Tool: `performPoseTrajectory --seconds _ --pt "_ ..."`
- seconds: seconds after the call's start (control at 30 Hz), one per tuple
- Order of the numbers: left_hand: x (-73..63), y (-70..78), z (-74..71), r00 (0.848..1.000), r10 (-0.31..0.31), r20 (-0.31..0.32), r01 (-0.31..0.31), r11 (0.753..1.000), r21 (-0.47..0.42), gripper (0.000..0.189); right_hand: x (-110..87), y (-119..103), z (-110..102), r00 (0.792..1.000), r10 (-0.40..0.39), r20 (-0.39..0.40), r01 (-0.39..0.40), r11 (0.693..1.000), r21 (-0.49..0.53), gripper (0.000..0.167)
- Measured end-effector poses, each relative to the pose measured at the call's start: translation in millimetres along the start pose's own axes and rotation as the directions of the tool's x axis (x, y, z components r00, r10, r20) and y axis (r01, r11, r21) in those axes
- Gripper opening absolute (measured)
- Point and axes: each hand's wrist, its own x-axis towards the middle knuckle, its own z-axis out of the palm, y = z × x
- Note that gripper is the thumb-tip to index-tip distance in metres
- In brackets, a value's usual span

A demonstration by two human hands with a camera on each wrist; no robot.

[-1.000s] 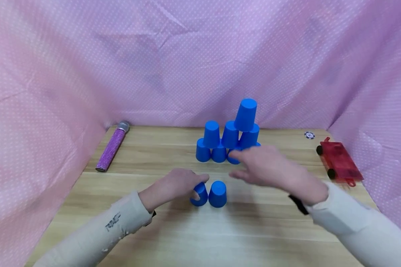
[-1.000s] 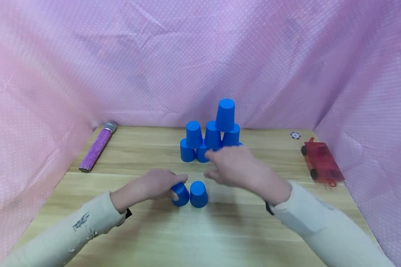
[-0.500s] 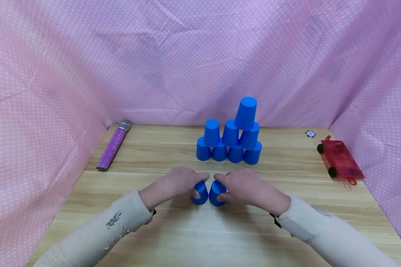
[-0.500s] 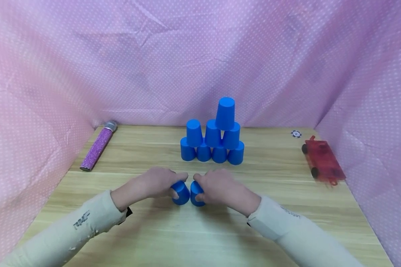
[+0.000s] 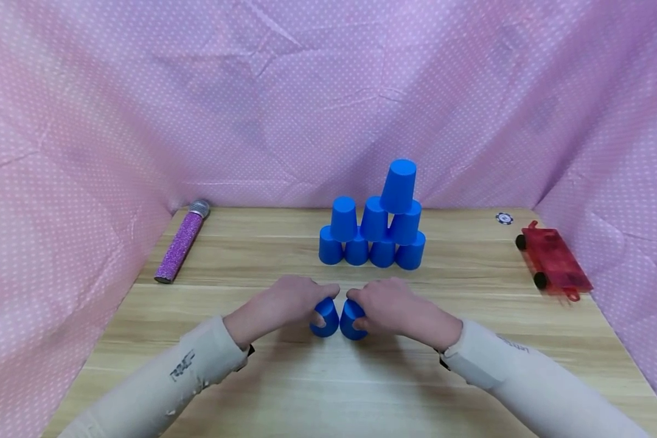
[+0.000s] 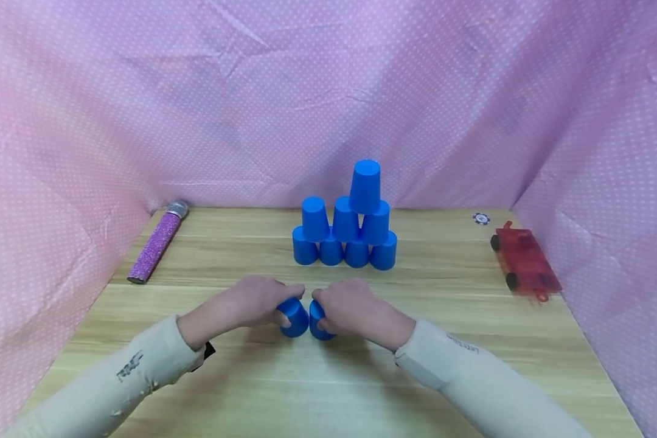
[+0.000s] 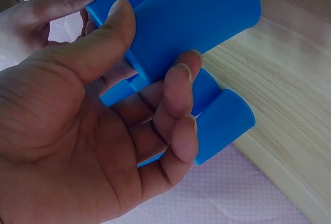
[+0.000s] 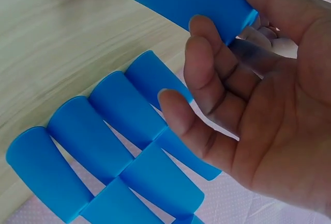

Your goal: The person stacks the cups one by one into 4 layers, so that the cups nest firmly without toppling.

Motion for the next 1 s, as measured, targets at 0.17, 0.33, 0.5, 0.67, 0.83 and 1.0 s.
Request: performPoseTrajectory --seconds 0.17,0.33,0.5,0.67,0.83,1.0 --pt "-1.1 -0.5 2.1 0.999 0.008 -0.034 -0.008 1.000 -0.003 0.038 3.2 -3.6 -5.2 1.000 0.013 0.025 -0.013 1.000 0.003 0.042" --pt "-3.0 -0.6 2.1 0.999 -0.009 -0.048 0.007 0.999 -0.037 0.037 5.0 -5.9 -7.3 0.999 0.023 0.037 -0.023 1.000 -0.003 0.038" --pt "-3.0 -0.8 1.6 0.999 -0.021 -0.035 0.019 0.998 -0.055 0.035 4.8 -7.1 -6.9 0.998 0.036 0.049 -0.036 0.999 -0.007 0.041" --pt "-3.0 -2.6 3.0 0.999 -0.029 -0.038 0.026 0.997 -0.068 0.037 4.5 -7.6 -6.1 0.997 0.045 0.055 -0.045 0.999 -0.010 0.042" --pt "-3.3 -4.6 7.0 0.998 -0.029 -0.059 0.024 0.996 -0.080 0.038 5.3 -8.2 -5.2 0.997 0.044 0.061 -0.044 0.999 -0.001 0.044" --pt "-3.4 -5.2 9.1 0.997 -0.016 -0.079 0.011 0.997 -0.070 0.036 4.4 -8.3 -4.4 0.997 0.050 0.060 -0.050 0.999 0.006 0.045"
